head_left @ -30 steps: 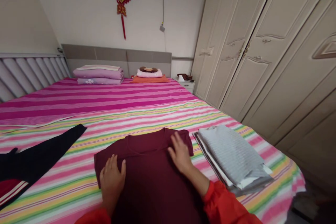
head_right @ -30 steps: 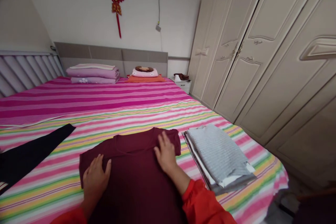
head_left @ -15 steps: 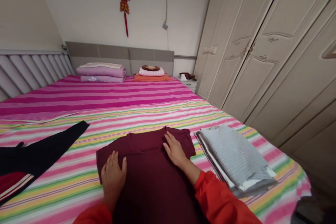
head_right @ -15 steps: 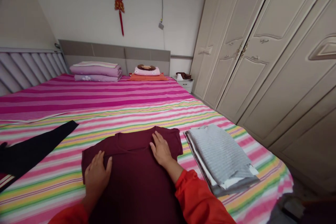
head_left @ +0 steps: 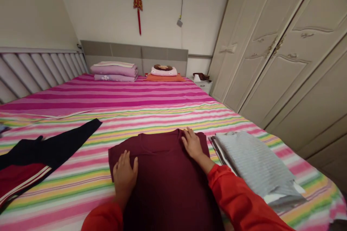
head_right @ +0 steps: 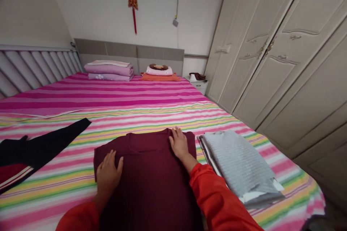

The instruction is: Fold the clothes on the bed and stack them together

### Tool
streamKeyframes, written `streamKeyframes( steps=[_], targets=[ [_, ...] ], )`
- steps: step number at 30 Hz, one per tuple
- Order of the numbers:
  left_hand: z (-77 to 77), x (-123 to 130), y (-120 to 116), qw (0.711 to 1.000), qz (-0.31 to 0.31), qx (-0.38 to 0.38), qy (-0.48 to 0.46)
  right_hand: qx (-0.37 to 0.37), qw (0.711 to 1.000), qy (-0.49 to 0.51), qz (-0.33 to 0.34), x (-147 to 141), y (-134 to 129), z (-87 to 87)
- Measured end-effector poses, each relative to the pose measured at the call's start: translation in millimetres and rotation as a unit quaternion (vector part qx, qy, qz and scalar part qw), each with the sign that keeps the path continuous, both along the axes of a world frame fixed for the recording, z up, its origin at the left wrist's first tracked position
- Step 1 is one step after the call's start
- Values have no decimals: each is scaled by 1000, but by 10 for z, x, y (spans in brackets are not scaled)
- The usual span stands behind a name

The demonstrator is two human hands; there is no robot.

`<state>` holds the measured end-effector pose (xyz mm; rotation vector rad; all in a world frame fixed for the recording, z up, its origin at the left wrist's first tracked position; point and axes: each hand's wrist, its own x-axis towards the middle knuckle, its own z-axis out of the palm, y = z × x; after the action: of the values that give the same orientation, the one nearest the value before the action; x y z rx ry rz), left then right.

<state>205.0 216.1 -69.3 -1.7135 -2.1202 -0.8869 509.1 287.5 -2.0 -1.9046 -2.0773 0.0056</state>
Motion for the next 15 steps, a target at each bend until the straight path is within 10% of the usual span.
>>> streamKeyframes(
  steps=[3, 8, 15],
  targets=[
    [-3, 10, -13, 1000, 1, -1, -9, -76, 997, -6, 25, -127, -190, -121],
    [74, 62, -43, 999, 6, -25, -39, -64, 982, -13, -175, 113, -443, -234],
    [302, 22, -215, 985, 57, -9, -162, -27, 995, -21, -97, 50, -726, -474]
  ],
)
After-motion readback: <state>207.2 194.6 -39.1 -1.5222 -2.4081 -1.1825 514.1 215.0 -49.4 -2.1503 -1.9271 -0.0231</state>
